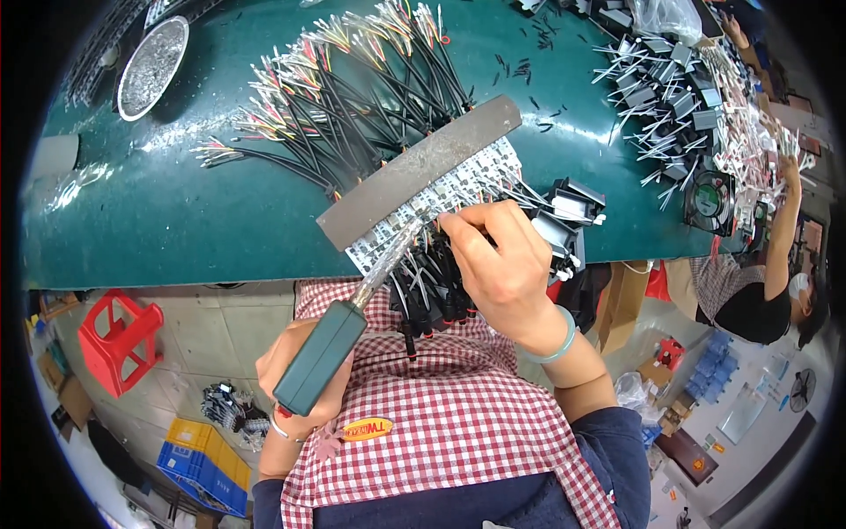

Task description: The person solders wire connections onto electronic circuit boards using a handheld soldering tool while positioning the wires by hand.

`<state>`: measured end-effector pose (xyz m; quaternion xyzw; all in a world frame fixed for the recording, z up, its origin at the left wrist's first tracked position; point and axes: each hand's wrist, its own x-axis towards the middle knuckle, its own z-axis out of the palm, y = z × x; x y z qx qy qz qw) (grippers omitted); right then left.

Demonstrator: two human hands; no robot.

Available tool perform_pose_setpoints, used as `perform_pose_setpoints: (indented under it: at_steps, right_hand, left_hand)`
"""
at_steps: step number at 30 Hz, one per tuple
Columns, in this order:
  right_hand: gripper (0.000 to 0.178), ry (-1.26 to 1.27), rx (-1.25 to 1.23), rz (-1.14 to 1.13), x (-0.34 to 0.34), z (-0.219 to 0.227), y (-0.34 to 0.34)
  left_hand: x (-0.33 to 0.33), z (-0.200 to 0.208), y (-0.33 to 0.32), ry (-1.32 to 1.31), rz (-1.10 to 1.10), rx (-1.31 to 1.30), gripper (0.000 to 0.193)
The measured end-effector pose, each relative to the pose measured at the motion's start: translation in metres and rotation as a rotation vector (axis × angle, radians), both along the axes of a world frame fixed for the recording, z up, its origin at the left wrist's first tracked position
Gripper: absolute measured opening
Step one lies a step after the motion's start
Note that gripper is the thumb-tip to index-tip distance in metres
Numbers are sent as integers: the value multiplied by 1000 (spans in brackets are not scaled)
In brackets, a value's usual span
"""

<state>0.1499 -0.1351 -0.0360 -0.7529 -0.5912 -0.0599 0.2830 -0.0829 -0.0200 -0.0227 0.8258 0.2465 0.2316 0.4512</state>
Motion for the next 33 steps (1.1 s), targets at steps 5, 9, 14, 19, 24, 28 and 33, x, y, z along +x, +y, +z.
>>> perform_pose_setpoints:
  at_steps: [5,9,14,19,24,28,33]
  right_hand:
    - [27,22,-7,-19,-1,0,0]
    - [25,-1,1,0,0,0,0]
    - [25,1,12,-2,0,-1,0]
    - [26,0,14,-8,0,-2,0]
    - [26,-2,14,-18,-1,-3,1]
    - [26,3,9,-19,-1,-3,0]
    - [28,44,-13,-54,-3,3,2]
  left_hand:
    - [-1,-3,-2,5,-3,-21,23]
    - [0,-3,-1,10,2,-26,22]
    - [1,-1,0,35,-20,-24,20]
    - [2,0,0,30,-19,-23,19]
    - [0,-2,0,30,-21,10,20]
    - [-5,5,-1,62,2,66,21]
    - [-7,3,-2,70,19,42,20]
